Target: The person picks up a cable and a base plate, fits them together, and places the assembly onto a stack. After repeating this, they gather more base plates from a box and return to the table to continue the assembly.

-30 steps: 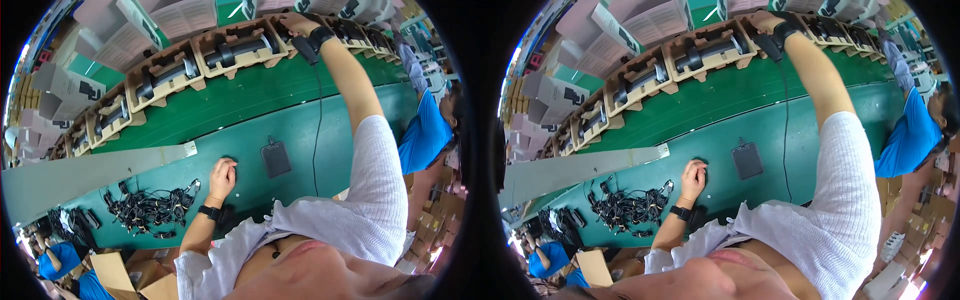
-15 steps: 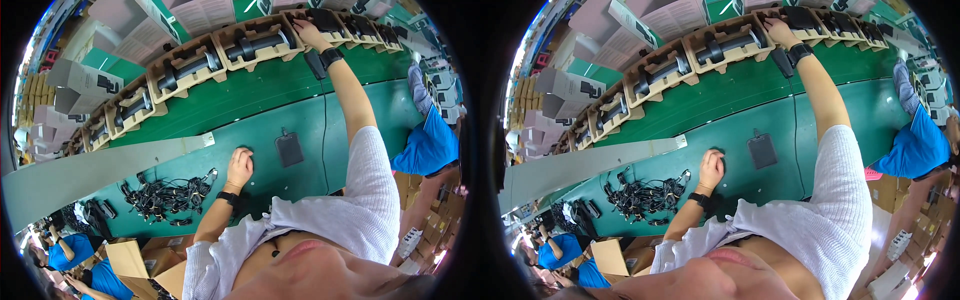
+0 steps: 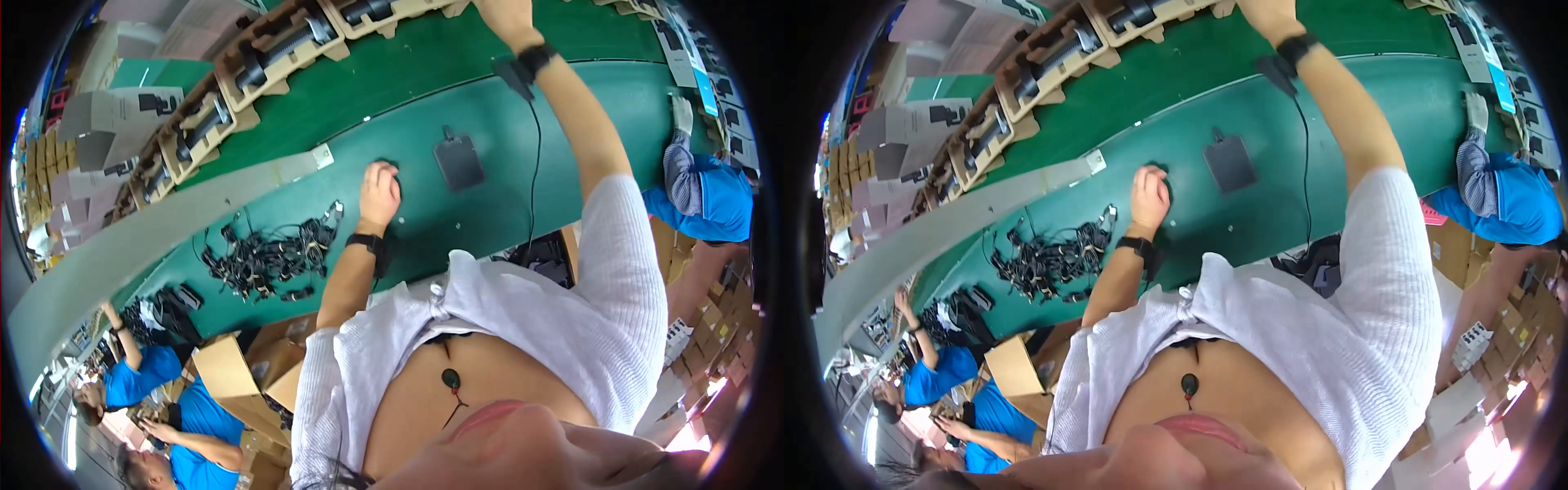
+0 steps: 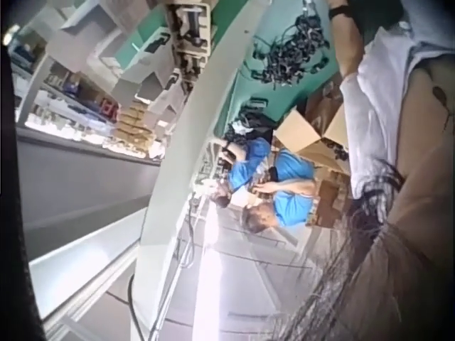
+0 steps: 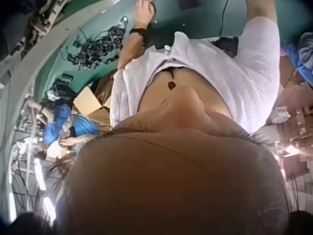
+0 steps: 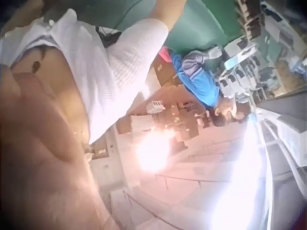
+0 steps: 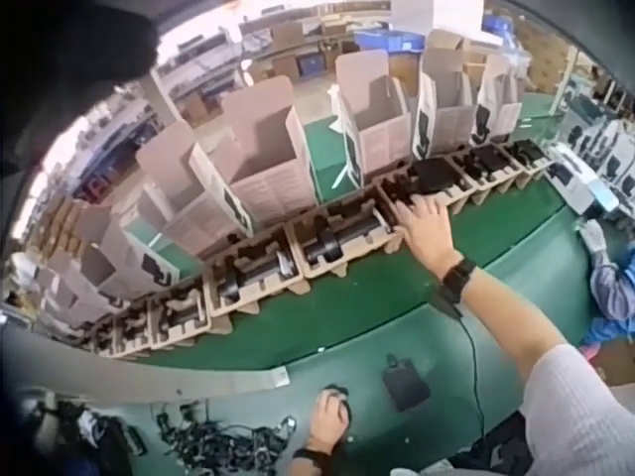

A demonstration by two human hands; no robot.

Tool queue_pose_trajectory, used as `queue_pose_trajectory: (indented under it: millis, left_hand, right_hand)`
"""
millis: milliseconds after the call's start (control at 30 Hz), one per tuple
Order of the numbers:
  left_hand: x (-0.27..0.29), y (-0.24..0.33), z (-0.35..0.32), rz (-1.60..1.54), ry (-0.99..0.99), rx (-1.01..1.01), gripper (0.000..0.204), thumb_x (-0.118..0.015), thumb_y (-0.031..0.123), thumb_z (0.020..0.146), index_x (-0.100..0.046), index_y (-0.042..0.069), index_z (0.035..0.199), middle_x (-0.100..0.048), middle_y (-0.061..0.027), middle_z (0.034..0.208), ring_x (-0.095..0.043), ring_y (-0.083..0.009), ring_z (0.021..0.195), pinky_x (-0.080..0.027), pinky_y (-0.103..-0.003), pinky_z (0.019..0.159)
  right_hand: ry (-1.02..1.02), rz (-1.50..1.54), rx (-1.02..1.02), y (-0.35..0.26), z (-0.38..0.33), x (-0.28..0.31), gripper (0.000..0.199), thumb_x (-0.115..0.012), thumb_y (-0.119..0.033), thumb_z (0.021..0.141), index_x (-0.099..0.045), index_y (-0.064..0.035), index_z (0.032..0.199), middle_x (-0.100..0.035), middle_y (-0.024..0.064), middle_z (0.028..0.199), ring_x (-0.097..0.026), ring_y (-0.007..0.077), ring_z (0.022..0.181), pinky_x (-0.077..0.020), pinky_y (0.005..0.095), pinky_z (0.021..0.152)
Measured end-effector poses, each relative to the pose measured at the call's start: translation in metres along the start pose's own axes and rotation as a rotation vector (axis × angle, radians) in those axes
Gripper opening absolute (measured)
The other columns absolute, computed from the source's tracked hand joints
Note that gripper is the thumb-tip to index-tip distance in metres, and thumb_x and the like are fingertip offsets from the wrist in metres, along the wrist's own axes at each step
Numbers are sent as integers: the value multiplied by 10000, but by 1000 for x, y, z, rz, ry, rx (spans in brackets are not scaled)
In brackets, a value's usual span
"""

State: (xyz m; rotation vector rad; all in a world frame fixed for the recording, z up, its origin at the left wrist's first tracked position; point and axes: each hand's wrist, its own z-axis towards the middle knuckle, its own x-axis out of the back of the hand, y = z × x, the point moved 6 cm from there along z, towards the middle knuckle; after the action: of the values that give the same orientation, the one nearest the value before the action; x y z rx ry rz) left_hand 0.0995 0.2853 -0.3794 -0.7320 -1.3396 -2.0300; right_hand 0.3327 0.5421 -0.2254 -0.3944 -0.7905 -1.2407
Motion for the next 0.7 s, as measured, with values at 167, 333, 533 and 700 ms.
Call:
queue_pose_trajectory:
  millis: [167,333,533,700]
  left_hand:
    - [-19,4,10,53,-66,338,264,-526,-36,722,-521,38,976,-533,-150,1024,-513,-354,980,-434,-424,853]
    - [-23,62,39,-47,-114,130,500,-530,-27,752,-439,35,1240,-434,-192,1283,-424,-384,1143,-362,-430,986]
    - [-44,64,23,-110,-219,201,485,-567,21,770,-439,49,1238,-498,-199,1173,-494,-361,1080,-423,-431,916]
    - [-49,15,-5,-420,-187,587,386,-601,192,850,-462,37,1174,-558,-175,1091,-614,-314,884,-504,-400,782]
  right_hand:
    - [-453,456,-110,-61,-155,48,747,-742,-369,642,-440,-143,1287,-400,148,1309,-396,347,1189,-386,482,899]
    - [-923,550,173,-136,-237,77,922,-799,-384,540,-395,-199,1349,-151,175,1484,-172,368,1358,-244,606,1017]
    - [-751,547,265,-134,-251,62,705,-716,-399,676,-489,-105,1275,-191,215,1456,-247,430,1301,-298,573,998]
    - [-672,460,425,-142,-235,68,545,-643,-367,767,-527,-109,1232,-381,208,1356,-385,401,1226,-412,529,916]
